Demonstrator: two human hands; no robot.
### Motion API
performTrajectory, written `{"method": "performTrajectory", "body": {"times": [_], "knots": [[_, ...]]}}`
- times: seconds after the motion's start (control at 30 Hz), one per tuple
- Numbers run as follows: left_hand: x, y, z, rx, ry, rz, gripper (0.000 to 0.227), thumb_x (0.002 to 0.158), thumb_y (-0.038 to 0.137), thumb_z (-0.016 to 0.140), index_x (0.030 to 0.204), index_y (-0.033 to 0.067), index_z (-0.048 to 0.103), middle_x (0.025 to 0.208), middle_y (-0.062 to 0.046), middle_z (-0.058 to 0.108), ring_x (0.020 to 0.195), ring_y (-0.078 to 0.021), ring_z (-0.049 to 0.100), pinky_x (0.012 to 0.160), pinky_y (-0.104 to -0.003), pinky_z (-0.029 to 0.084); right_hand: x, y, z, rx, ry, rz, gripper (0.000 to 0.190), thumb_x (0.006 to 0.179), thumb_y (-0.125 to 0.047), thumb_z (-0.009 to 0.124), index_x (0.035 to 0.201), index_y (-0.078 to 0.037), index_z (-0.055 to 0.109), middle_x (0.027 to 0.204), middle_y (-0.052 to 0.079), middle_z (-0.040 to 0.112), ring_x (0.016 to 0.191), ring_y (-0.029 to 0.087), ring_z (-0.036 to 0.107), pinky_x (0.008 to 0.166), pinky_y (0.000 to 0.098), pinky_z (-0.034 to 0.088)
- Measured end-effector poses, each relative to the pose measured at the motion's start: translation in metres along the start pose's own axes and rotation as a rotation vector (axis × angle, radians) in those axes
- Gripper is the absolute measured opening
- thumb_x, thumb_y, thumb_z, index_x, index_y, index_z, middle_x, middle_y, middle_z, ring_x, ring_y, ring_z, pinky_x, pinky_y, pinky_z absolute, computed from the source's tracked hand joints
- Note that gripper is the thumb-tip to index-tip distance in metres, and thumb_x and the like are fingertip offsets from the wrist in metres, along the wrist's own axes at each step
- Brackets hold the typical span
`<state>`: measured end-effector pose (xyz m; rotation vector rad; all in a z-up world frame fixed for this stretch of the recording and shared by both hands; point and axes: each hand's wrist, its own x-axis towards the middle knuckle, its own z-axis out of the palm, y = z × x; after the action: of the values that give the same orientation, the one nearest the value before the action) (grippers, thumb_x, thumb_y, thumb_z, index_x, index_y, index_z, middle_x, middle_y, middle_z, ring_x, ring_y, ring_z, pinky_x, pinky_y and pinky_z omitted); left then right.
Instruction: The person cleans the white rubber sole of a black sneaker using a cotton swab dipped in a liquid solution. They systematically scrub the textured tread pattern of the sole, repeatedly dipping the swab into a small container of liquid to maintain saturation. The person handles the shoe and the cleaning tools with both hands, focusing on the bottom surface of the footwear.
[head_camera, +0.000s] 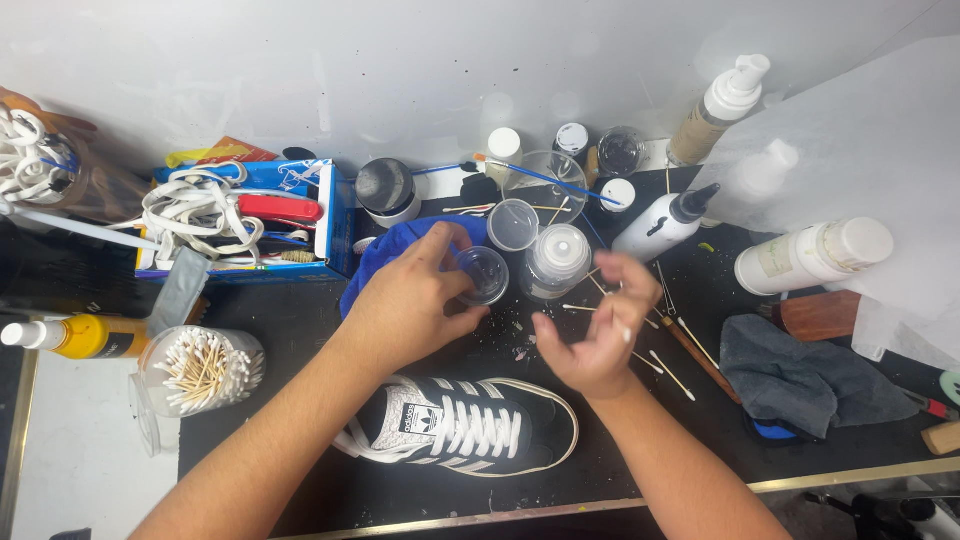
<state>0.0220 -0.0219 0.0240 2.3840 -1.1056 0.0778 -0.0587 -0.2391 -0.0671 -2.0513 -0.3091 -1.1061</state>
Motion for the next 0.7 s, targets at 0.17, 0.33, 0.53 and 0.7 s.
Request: {"method": "performTrajectory", "body": {"times": [0.17, 0.33, 0.53, 0.7], "knots": [[-0.003, 0.014, -0.006, -0.131, -0.04, -0.099, 0.023, 0.069, 0.021, 0.086, 0.079, 0.0045, 0.074, 0.119, -0.012, 0.058, 0.087, -0.0248, 0.069, 0.073, -0.038, 0.057, -0.025, 0.005, 0.006, 0.318, -0.085, -0.074, 0.063, 0.08, 0.004, 0.086, 0.104, -0.008, 0.029, 0.125, 0.022, 0.053, 0.097, 0.021, 0.066, 0.077, 0.0288, 0.06], [-0.009, 0.032, -0.008, -0.229, 0.029, -0.047, 0.031, 0.07, 0.022, 0.087, 0.091, 0.0062, 0.071, 0.116, -0.011, 0.058, 0.091, -0.0269, 0.071, 0.072, -0.038, 0.057, -0.015, -0.002, 0.005, 0.431, -0.282, 0.009, 0.062, 0.084, 0.005, 0.082, 0.105, -0.008, 0.025, 0.137, 0.038, 0.045, 0.11, 0.031, 0.072, 0.083, 0.0316, 0.065], [-0.016, 0.05, -0.015, -0.29, -0.011, -0.079, 0.023, 0.083, 0.02, 0.081, 0.103, 0.0109, 0.075, 0.115, -0.007, 0.064, 0.089, -0.0248, 0.071, 0.073, -0.037, 0.058, -0.007, -0.011, 0.005, 0.483, -0.304, 0.004, 0.066, 0.083, 0.0, 0.085, 0.105, -0.01, 0.024, 0.137, 0.035, 0.056, 0.124, 0.042, 0.067, 0.103, 0.0415, 0.057], [-0.013, 0.057, -0.012, -0.02, 0.009, -0.047, 0.019, 0.077, 0.024, 0.082, 0.093, 0.013, 0.078, 0.115, -0.006, 0.065, 0.096, -0.0256, 0.068, 0.073, -0.039, 0.056, -0.008, -0.008, 0.007, 0.531, -0.364, 0.064, 0.058, 0.087, 0.0, 0.082, 0.104, -0.01, 0.027, 0.139, 0.035, 0.058, 0.125, 0.039, 0.069, 0.1, 0.0387, 0.058]]}}
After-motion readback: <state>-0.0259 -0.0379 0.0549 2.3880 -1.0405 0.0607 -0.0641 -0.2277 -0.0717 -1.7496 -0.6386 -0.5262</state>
